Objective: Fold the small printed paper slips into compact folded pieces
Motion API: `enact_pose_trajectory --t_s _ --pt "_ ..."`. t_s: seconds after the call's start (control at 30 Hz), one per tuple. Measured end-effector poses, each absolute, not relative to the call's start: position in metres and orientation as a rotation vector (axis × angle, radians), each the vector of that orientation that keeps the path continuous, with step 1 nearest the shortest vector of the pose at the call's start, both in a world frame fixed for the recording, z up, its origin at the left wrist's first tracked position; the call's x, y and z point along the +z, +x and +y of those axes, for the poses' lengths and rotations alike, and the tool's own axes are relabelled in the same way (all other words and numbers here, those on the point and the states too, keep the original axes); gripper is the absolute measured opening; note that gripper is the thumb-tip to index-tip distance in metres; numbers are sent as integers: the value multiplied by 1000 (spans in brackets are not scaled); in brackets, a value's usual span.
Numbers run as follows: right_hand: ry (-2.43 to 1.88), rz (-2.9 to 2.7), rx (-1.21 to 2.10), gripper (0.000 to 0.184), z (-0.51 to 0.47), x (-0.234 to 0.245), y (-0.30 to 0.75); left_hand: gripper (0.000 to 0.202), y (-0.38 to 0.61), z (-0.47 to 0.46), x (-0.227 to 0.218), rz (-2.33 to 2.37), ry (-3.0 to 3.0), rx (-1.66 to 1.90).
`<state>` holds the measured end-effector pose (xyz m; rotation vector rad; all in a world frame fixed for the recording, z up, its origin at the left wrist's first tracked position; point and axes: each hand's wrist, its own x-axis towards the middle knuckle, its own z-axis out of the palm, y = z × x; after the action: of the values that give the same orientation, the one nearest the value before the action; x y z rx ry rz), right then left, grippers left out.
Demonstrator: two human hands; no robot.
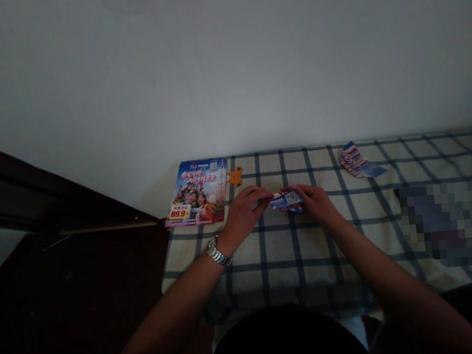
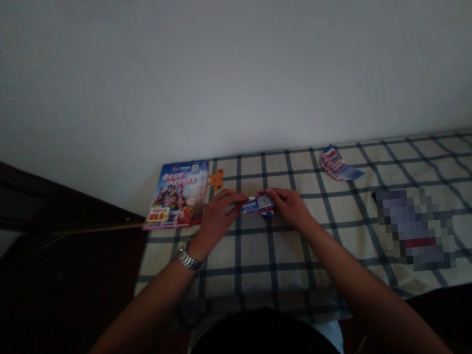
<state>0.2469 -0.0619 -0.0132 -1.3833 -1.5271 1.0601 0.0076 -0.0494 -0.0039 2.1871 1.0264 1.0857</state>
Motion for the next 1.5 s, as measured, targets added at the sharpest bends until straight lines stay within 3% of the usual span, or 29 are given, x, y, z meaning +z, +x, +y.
enact_pose_trajectory --t_s 0.27,0.6,0.73,0.97,1.33,1.5 --pt "-1364 -1493 948 53 -62 -9 248 16 8 -48 -8 1163 2038 1022" --pt "-1302 -1429 940 39 -63 -16 247 24 10 -45 -11 1164 1778 919" --pt "-1284 -1426 977 44 -61 -23 247 27 10 -47 -11 1172 1731 933" --pt "-1337 -1490 924 38 -58 -29 249 15 10 -51 -7 1208 1946 863" --pt "-1388 -1676 878 25 -62 -17 245 35 9 -49 -4 1186 2228 1009" --pt "-1402 -1727 831 25 -64 -15 245 33 11 -48 -7 1133 2279 960"
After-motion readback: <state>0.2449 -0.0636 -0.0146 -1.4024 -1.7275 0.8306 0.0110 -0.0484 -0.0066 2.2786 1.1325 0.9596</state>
